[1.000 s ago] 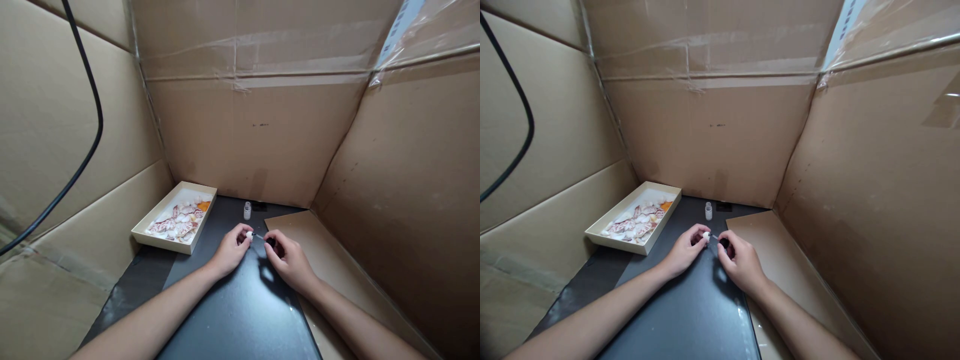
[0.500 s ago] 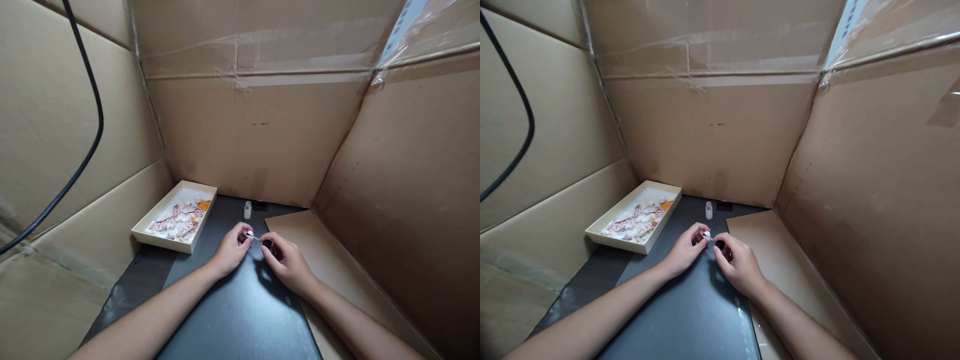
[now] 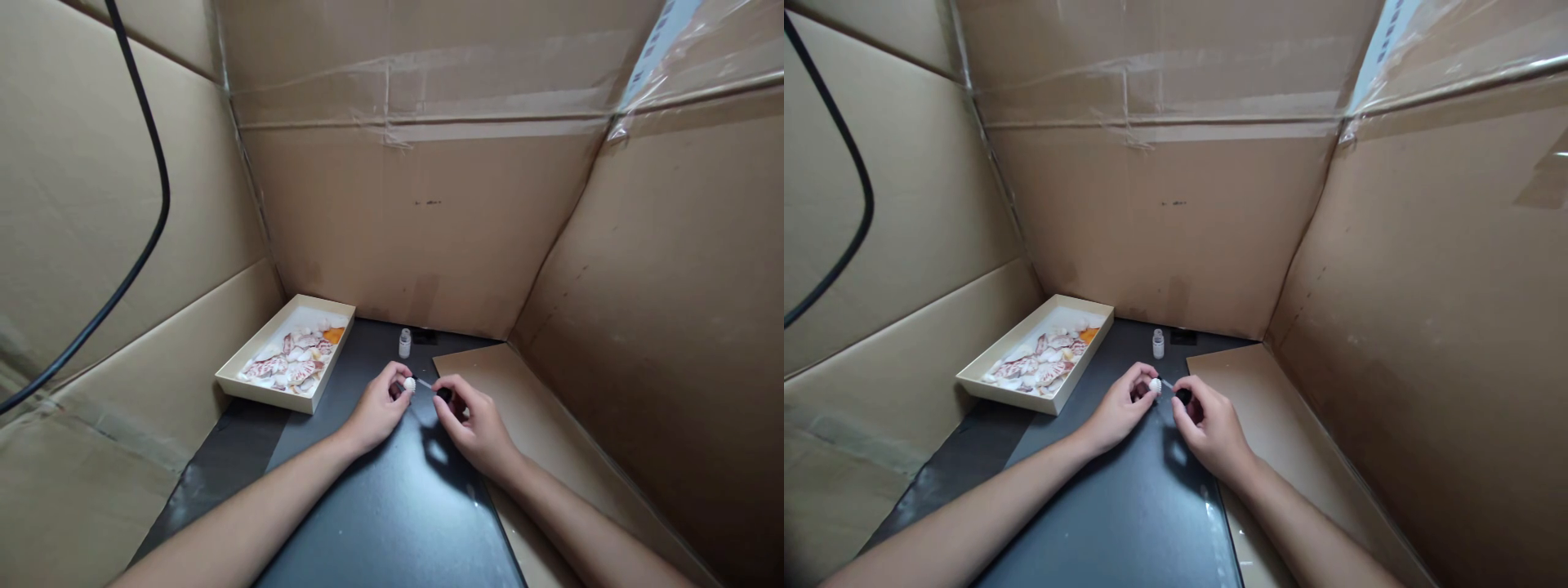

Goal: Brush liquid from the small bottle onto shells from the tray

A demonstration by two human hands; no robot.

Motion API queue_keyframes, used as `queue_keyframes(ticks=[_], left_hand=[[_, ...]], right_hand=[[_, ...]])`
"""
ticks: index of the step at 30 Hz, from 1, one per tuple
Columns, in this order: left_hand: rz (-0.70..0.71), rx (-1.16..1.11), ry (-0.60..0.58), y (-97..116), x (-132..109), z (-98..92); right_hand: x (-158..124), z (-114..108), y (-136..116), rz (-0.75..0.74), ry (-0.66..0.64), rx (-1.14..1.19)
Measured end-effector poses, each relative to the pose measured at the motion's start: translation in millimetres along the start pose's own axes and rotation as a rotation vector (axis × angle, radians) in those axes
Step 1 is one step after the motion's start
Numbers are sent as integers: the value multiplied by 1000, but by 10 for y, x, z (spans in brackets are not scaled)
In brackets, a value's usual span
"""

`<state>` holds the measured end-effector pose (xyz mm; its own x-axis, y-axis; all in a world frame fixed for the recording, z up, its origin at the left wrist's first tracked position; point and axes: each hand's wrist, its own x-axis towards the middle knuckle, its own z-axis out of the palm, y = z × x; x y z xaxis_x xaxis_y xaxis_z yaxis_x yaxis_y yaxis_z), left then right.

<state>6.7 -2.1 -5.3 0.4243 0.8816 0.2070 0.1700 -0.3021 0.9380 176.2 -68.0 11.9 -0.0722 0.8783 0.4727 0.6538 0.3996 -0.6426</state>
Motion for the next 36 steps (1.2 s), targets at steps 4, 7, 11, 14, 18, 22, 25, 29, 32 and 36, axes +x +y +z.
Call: queue_keyframes(ticks=[4,7,11,14,18,22,25,29,32,36], left_hand=[[8,21,-1,-2,-2,-1],[4,27,-2,2,-2,0],[-1,25,-7,7,-2,2],[1,30,-11,15,-4,2],[3,45,-11,33,-6,-1],[7,64,-14,50,-7,-4],[25,59,-13,55,-9,-4],[40,62,-9,55,-12,-2],[30,71,0,56,-13,0],[6,68,-2,60,-17,1]], right_hand=[[-5,1,-1,-18,-43,-8],[-9,2,9,15,12,-28],[-9,4,6,-27,-43,17],[-5,3,3,-5,-19,-18],[-2,2,2,-14,-10,14],[-8,5,0,-26,-47,7],[-18,6,1,-21,0,-4],[-23,9,4,-50,-29,26],[-12,6,11,-14,3,-7],[-11,3,12,-22,3,31]])
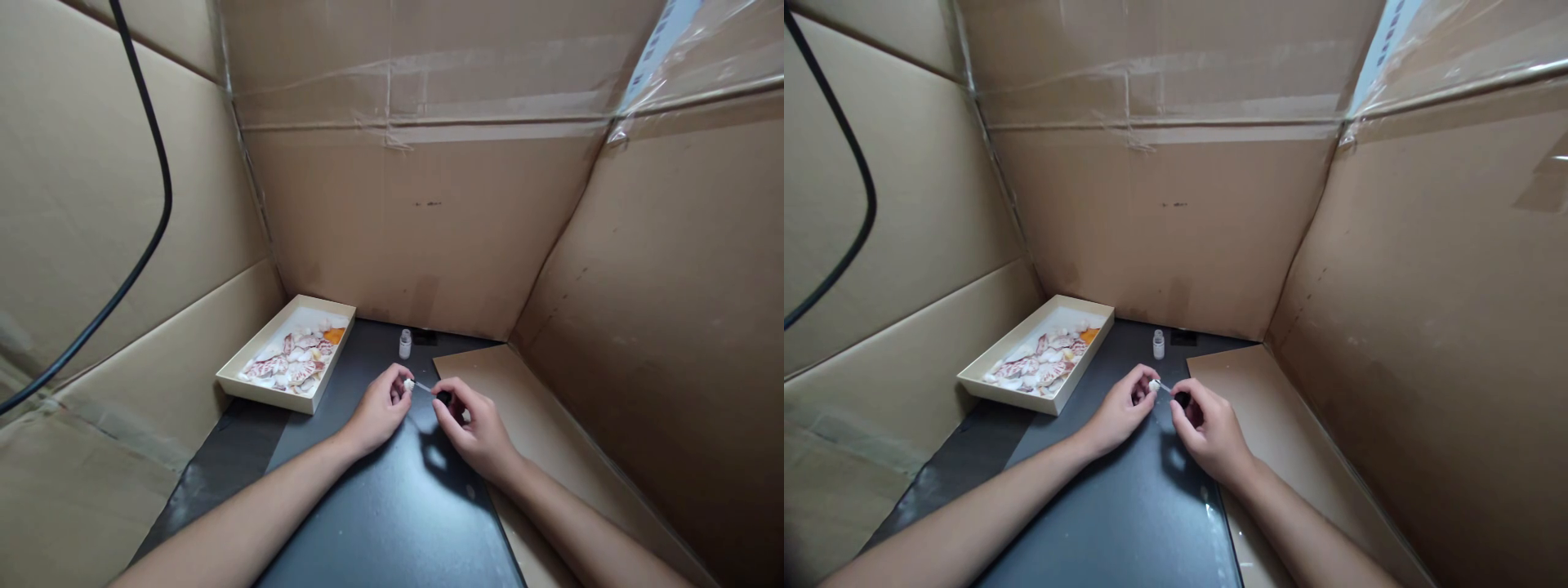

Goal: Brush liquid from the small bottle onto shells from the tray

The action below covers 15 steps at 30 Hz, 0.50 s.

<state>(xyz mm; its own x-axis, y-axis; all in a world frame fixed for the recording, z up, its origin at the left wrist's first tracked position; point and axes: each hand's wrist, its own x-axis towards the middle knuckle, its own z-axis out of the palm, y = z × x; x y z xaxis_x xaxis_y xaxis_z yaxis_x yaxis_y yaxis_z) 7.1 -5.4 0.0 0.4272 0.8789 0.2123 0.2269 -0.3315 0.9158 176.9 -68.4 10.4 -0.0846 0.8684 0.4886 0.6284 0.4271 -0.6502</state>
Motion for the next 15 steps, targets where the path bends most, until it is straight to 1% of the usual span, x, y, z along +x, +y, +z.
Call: queue_keyframes(ticks=[3,6,11,15], left_hand=[[3,3,2,4,-1,0],[3,17,7,3,-1,0],[20,47,3,-18,-2,0],[59,67,7,-40,-2,-1]], right_hand=[[-12,5,-1,6,-41,-8],[-14,7,1,35,14,-29],[8,8,-1,6,-22,3],[9,3,-6,23,20,-8]])
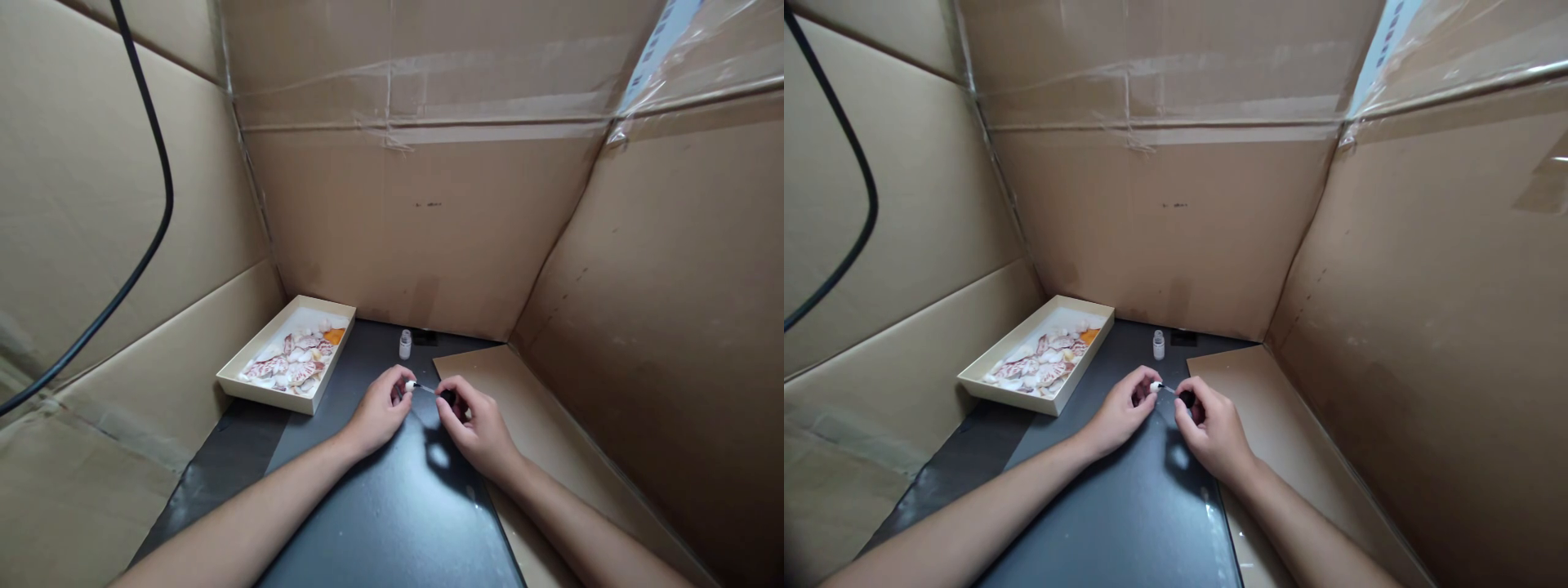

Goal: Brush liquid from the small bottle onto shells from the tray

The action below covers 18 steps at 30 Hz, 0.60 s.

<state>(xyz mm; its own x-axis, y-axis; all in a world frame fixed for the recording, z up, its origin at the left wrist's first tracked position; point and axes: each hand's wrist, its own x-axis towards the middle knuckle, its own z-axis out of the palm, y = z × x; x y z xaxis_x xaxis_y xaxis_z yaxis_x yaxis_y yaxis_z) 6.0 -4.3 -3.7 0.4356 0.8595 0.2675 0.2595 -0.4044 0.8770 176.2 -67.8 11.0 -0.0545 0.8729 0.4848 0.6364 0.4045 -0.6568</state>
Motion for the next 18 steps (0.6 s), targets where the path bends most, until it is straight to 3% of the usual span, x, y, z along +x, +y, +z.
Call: queue_keyframes(ticks=[18], left_hand=[[-65,-21,-17,31,-2,-6]], right_hand=[[-20,-12,7,-17,22,-5]])
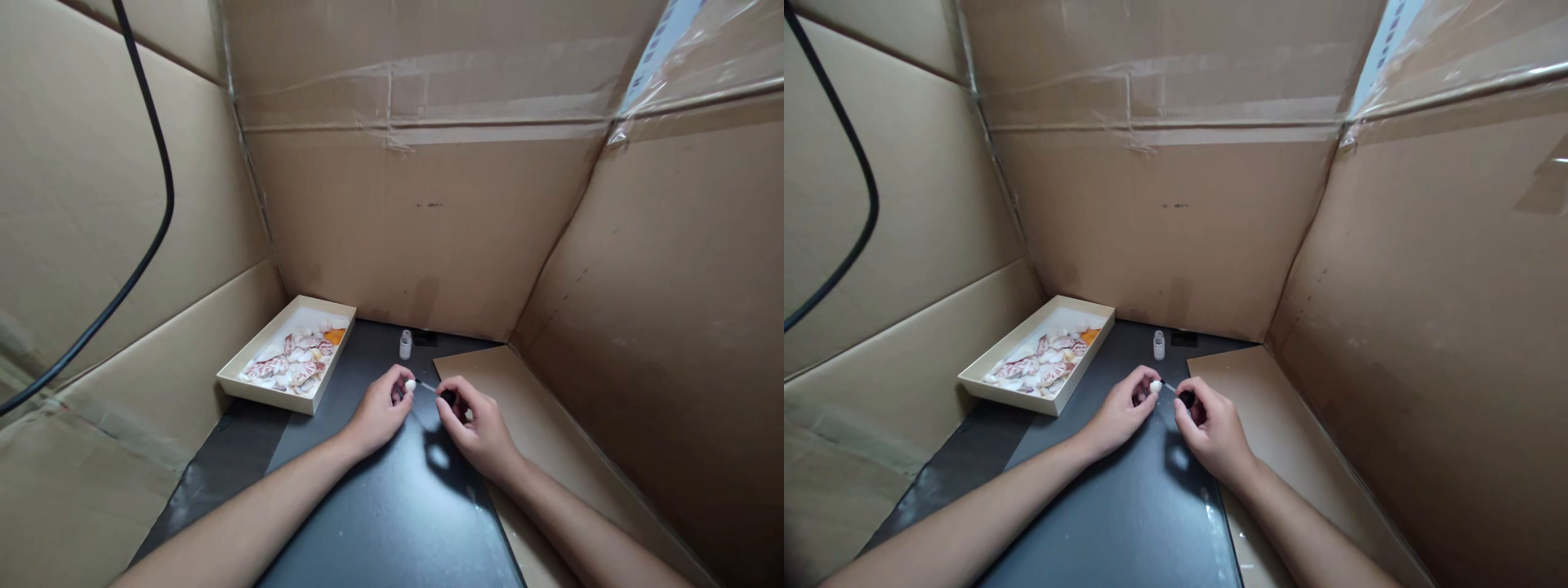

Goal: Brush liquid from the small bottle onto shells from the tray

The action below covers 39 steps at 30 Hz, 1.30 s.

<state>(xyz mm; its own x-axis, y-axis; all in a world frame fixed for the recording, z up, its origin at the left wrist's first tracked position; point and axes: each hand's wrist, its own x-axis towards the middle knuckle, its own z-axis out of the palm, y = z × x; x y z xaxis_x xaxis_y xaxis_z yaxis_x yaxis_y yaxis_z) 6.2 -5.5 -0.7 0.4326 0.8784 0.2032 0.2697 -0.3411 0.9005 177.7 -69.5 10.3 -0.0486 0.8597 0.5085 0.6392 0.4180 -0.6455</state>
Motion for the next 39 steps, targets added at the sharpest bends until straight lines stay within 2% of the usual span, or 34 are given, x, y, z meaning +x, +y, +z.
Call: queue_keyframes(ticks=[4,8,13,17,21,25,30,35,39], left_hand=[[-3,-44,9,-10,0,2],[7,-47,0,-9,0,0],[4,-79,-2,-19,4,5],[5,-128,-3,-48,10,17],[5,-151,4,-54,12,21],[6,-148,16,-35,13,16],[-1,-151,23,-11,13,12],[3,-141,34,-11,13,18],[-2,-116,40,-13,10,18]], right_hand=[[3,3,-7,-5,-64,7],[13,5,-11,22,-35,-12],[15,5,-17,-5,-106,-14],[17,1,-15,21,-51,-21],[20,1,-19,-10,-100,-1],[21,-7,-17,35,-30,-41],[12,-9,-19,1,-101,-1],[12,0,-2,37,-12,-18],[15,0,-5,16,-56,24]])
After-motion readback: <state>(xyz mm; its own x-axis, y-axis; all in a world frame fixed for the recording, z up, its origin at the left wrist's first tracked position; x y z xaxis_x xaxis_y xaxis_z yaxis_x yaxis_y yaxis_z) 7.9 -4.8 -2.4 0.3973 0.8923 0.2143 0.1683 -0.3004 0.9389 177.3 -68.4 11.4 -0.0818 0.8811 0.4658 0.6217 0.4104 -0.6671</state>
